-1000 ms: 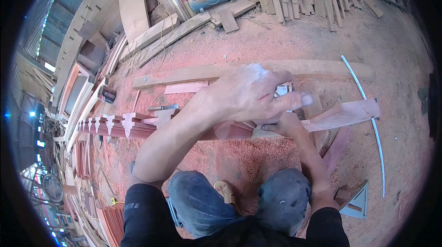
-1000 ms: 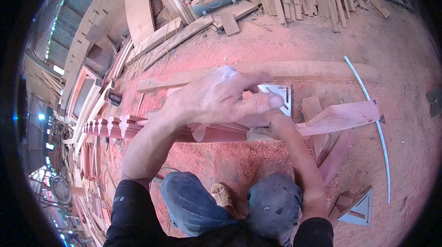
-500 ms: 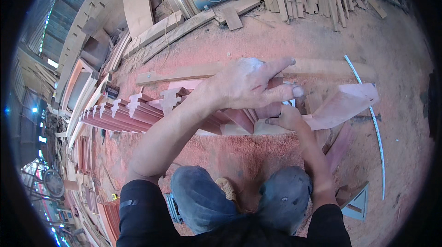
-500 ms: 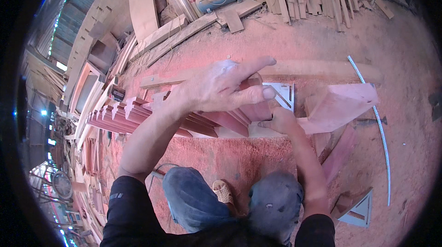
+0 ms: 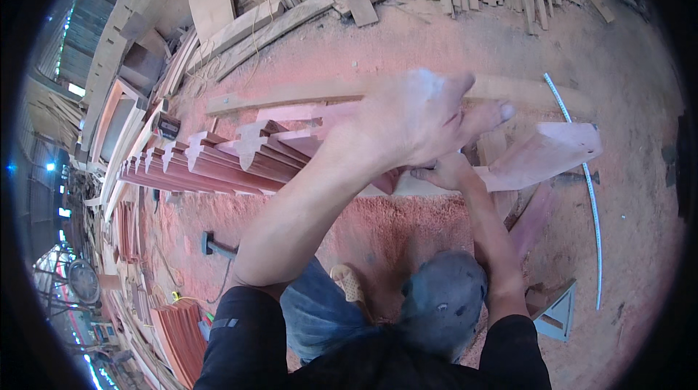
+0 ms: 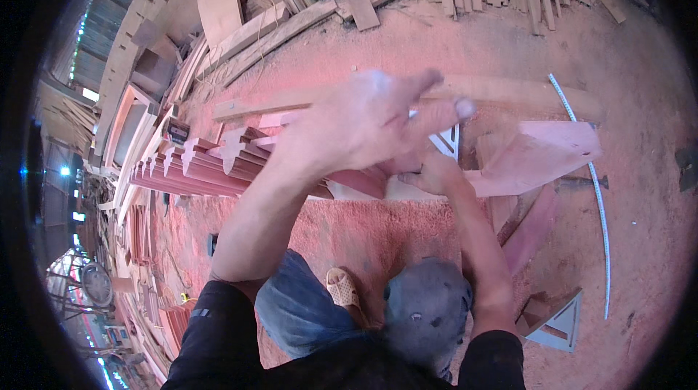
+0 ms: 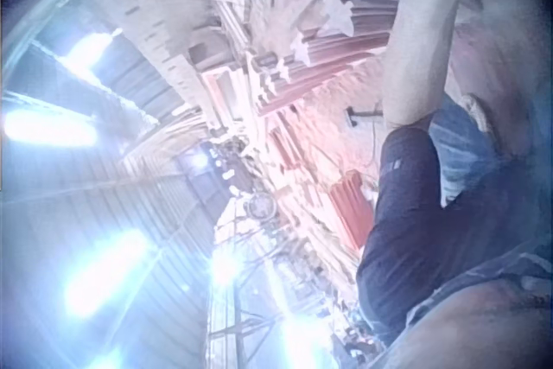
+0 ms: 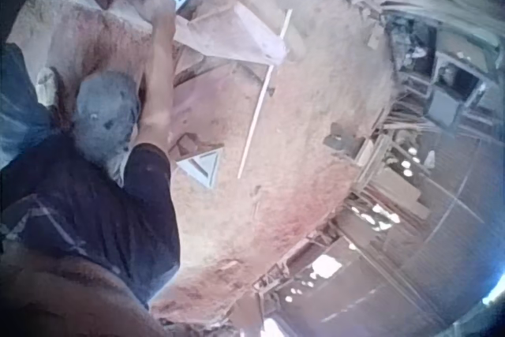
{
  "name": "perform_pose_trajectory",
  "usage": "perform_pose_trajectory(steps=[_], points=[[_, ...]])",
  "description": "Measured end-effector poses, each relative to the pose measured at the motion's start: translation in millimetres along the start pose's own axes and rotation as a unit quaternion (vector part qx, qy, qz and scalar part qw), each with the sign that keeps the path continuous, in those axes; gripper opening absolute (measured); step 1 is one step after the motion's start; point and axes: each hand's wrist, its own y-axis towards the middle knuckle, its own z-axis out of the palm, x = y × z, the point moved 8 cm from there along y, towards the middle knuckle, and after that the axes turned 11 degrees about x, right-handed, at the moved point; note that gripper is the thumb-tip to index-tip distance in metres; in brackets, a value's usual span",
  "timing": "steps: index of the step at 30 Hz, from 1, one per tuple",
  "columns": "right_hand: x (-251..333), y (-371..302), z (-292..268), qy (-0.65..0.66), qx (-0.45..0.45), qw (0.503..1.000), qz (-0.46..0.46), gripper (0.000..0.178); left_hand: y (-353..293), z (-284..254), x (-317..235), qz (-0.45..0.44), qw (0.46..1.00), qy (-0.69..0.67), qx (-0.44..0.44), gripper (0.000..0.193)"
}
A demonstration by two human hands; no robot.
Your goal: The person assembles small wooden pieces into a larger structure. They use a speed square to align the pieces and a nail gun to fasten them together. The person repeatedly picks up pieces, aligns them, and nails them into place.
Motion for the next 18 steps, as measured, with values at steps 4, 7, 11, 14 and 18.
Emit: perform_pose_trajectory(steps=[4,7,11,14,18], points=[[18,-2,-8,0.029,-0.062,0.988,-0.139,0.063,-5,4,-13,0.022,0.991,0.134,0.0,0.069],[9,1,3,0.023,0.02,0.997,-0.064,0.055,-21,-28,-13,0.1,0.989,-0.108,-0.018,0.065],[-1,-3,-2,-0.02,-0.032,0.999,0.003,0.06,-48,-96,13,0.067,0.977,-0.146,-0.144,0.061],[-11,1,5,-0.008,-0.029,0.999,-0.011,0.056,-48,-92,-5,0.177,0.959,-0.042,-0.218,0.061],[5,-4,-3,-0.178,-0.144,0.958,-0.173,0.065,-16,1,-16,0.087,0.985,0.061,-0.137,0.075]])
